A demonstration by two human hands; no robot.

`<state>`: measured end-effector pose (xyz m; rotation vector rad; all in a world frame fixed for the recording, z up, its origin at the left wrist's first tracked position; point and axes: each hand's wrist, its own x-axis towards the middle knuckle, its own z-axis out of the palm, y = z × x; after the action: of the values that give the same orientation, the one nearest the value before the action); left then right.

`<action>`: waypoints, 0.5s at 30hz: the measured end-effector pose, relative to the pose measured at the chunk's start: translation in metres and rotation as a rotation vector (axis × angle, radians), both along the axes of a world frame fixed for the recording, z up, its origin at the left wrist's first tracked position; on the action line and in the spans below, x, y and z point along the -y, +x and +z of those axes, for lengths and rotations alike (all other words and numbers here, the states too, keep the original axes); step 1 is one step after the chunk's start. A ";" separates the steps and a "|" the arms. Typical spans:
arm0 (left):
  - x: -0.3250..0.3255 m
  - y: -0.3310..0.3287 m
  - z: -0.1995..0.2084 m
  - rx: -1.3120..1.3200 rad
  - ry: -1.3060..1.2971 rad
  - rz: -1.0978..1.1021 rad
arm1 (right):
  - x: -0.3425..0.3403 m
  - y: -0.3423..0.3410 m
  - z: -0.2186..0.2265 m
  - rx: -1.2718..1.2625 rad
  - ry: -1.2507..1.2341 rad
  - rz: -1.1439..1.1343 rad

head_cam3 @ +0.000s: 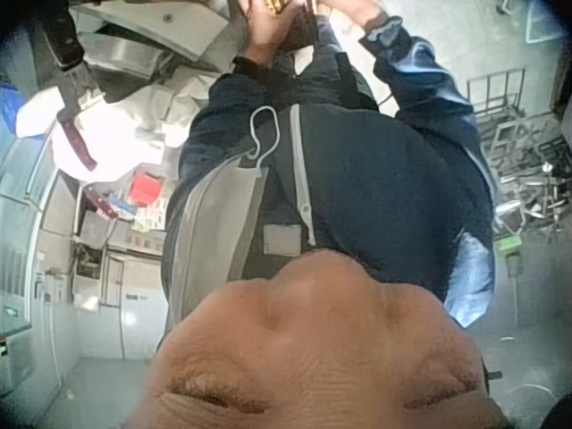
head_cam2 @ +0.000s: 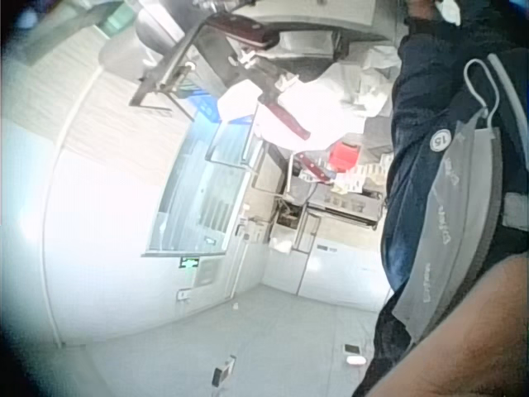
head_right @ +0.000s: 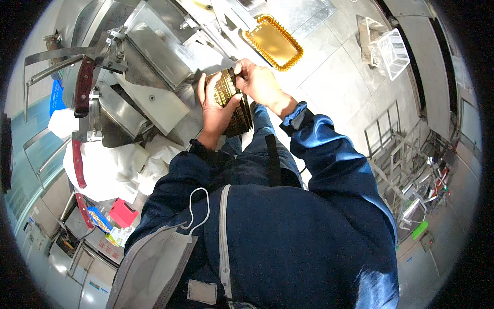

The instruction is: Packing sliced and whole mushrooms into gold plastic trays.

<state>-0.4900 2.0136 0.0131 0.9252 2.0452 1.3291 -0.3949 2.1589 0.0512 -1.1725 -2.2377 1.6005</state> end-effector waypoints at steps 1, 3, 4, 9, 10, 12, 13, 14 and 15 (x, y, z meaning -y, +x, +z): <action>0.000 0.000 0.000 0.006 0.000 0.003 | 0.000 0.000 0.001 0.030 0.013 0.021; -0.001 0.001 -0.001 0.007 0.008 0.002 | 0.001 0.003 -0.005 0.069 0.084 0.072; -0.001 0.001 -0.001 0.007 0.015 0.002 | 0.000 0.004 -0.008 0.108 0.154 0.123; -0.001 0.000 0.004 -0.006 0.017 -0.003 | 0.000 -0.003 0.008 0.217 0.121 0.134; -0.001 0.000 0.005 -0.010 0.015 -0.004 | 0.000 -0.002 0.006 0.217 0.120 0.134; -0.002 0.001 0.003 0.015 0.018 0.000 | 0.000 -0.001 -0.001 0.197 0.173 0.132; -0.002 0.002 0.002 0.041 0.020 0.005 | 0.000 0.000 -0.003 0.196 0.173 0.132; -0.002 0.002 0.000 0.041 0.020 0.005 | 0.000 -0.001 -0.004 0.176 0.185 0.132; -0.002 0.001 -0.002 0.048 0.035 0.010 | 0.000 -0.001 -0.005 0.155 0.196 0.132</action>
<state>-0.4885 2.0151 0.0107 0.8913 1.9990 1.3824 -0.3958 2.1591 0.0465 -1.1526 -2.5510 1.3348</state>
